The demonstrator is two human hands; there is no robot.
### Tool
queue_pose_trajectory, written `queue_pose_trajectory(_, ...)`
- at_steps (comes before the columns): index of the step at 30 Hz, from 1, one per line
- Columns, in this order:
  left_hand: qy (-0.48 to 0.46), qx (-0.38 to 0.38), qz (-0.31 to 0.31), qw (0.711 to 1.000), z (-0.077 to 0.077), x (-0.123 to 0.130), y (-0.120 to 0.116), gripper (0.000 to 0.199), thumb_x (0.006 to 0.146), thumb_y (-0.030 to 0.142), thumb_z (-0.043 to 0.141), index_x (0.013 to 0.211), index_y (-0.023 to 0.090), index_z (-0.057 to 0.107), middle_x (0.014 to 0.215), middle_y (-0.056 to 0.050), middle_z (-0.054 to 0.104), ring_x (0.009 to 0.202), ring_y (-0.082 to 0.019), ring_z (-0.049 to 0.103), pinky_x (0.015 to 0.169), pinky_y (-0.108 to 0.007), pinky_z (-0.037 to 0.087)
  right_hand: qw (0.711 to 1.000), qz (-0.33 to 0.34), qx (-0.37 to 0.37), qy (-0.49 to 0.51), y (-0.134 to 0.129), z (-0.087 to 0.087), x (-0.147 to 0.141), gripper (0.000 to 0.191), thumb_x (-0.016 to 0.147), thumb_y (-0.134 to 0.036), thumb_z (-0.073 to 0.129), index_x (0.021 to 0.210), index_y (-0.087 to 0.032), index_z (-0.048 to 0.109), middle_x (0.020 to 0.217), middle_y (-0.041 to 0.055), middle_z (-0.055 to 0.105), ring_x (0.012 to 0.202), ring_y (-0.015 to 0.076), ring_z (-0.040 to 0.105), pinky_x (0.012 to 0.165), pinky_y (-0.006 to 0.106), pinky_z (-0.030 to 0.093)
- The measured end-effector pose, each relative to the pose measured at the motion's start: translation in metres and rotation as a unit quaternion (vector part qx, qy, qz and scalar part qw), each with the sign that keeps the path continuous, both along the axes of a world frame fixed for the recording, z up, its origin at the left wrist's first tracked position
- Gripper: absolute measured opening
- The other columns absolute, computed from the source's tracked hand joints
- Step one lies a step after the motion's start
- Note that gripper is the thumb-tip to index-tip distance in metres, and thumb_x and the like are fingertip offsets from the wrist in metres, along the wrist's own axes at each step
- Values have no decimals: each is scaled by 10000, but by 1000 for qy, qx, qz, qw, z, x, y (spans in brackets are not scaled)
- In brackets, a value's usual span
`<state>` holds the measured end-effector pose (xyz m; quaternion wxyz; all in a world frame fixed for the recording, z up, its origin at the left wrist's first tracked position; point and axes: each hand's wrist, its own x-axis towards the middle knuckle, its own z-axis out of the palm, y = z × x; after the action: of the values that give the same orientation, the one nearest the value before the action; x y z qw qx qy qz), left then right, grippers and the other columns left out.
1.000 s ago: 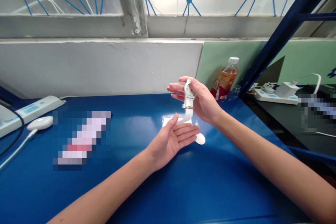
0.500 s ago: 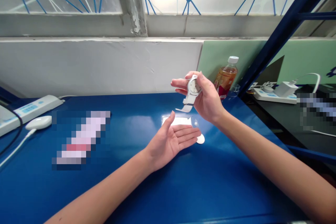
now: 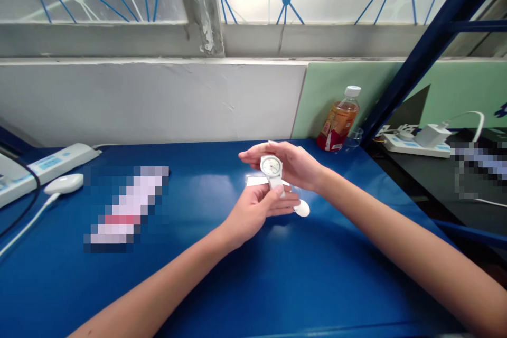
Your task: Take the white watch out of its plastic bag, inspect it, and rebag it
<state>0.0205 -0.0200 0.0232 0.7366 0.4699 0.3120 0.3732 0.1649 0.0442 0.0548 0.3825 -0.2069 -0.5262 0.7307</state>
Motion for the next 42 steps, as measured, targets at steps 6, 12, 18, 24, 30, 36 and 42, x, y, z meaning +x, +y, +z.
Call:
queue_pose_trajectory(6,-13,-41,-56,998,-4,-1,-1,488,849,491,705,1044,45,676,1081,-254,716,1037,-370,697,920,-474,528,983,61,-133,106,1,0,3,674,956,-621,281,1266,-97,569,1302,191,639,1223,272,598,1109,445,367)
queue_pose_trajectory(12,-12,-94,-44,994,-1,-2,2,380,891,403,669,1022,48,684,1081,-255,715,1049,-358,694,953,-481,506,983,47,-116,133,0,5,5,778,923,-695,224,1355,-106,492,1313,192,631,1256,275,574,1115,456,355)
queue_pose_trajectory(18,-4,-111,-40,993,-1,-4,4,315,900,355,664,1005,58,683,1038,-236,732,997,-332,718,929,-459,530,987,32,-113,109,1,2,4,740,925,-677,254,1323,-112,519,1316,186,631,1280,268,551,1112,452,358)
queue_pose_trajectory(24,7,-110,-33,993,0,-3,4,384,970,410,567,998,46,684,1034,-237,732,962,-307,730,893,-425,553,986,36,-99,126,0,0,4,739,913,-693,252,1325,-141,519,1350,160,612,1279,277,550,1112,463,346)
queue_pose_trajectory(30,26,-98,-27,994,-1,-4,6,438,909,477,645,991,50,692,1027,-240,733,966,-327,727,901,-450,544,991,38,-78,101,-2,6,5,738,881,-716,303,1347,-179,501,1324,147,628,1293,285,532,1110,478,331)
queue_pose_trajectory(36,36,-95,-23,995,-2,-3,6,459,902,499,642,975,50,703,1020,-238,734,947,-332,731,889,-460,545,991,44,-76,102,-2,5,6,755,873,-733,291,1334,-178,512,1291,147,650,1284,285,541,1109,478,332)
queue_pose_trajectory(42,39,-98,-25,994,-2,-3,6,434,936,470,593,948,52,709,959,-221,749,874,-296,744,834,-411,560,988,55,-75,122,-1,2,6,766,872,-739,276,1302,-165,544,1250,141,678,1255,280,572,1128,469,318)
